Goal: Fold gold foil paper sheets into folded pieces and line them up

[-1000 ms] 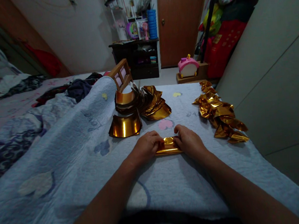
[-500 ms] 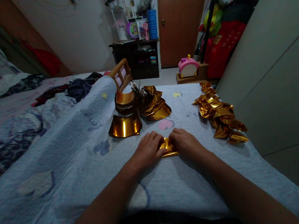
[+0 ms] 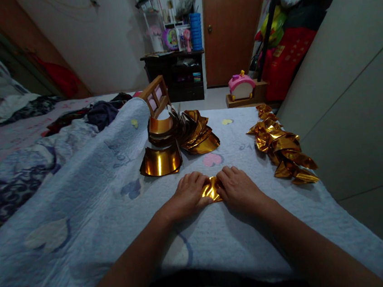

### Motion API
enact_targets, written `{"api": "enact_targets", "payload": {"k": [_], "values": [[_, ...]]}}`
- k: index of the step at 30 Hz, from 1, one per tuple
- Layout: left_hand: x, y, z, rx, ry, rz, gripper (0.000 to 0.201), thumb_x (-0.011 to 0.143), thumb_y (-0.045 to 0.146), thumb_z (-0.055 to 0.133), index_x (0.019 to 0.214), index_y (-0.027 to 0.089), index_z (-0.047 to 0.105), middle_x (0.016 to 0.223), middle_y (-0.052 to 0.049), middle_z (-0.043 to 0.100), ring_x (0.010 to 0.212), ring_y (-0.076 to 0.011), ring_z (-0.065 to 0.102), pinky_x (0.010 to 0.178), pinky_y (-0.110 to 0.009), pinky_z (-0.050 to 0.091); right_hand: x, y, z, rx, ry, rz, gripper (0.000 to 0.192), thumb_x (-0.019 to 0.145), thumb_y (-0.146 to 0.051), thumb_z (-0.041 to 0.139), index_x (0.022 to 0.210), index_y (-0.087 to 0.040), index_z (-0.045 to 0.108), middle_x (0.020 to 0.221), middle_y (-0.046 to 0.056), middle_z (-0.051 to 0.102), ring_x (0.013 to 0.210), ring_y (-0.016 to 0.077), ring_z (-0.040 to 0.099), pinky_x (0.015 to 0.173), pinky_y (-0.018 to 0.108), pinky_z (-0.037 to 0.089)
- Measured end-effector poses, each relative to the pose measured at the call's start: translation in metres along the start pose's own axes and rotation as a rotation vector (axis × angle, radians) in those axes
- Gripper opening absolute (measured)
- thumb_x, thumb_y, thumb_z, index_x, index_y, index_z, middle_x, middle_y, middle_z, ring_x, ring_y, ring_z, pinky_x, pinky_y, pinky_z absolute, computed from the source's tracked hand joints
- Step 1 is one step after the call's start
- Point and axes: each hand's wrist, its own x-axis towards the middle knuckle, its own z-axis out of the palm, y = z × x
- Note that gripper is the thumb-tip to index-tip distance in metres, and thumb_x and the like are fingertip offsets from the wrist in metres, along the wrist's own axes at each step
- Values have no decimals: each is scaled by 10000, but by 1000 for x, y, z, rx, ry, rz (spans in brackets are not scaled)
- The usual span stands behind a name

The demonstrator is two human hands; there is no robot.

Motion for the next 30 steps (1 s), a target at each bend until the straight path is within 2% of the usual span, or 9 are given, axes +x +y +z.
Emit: {"api": "enact_targets", "payload": {"k": [8,14,22,30], "values": [[-1,-4,-4,-75,-23,21,345,889,371,626,1194,243,528,1232,-72,537,1128,-258,476,991,-398,399,-2,-16,-2,16,4,126,303,907,-478,578,1004,-193,608,1032,113,621,960,294,512,805,405,361],[0,-6,-6,-95,-34,33,392,857,368,679,1200,251,527,1228,-67,541,1134,-259,477,986,-395,402,-2,-20,-4,3,-1,142,383,895,-561,588,1015,-198,614,1040,121,620,975,305,517,812,411,364],[1,-7,-7,-93,-42,29,379,841,381,705,1163,252,551,1218,-63,550,1111,-259,476,953,-383,400,-4,-1,-6,27,-22,157,512,753,-625,737,1011,-208,590,1043,108,606,957,299,542,753,372,377],[0,-4,-11,-113,-61,27,360,840,328,710,1161,254,564,1225,-56,551,1127,-261,475,962,-383,395,-10,28,-7,113,-78,169,556,698,-545,819,1054,-202,563,1070,101,584,974,301,556,741,368,406]]}}
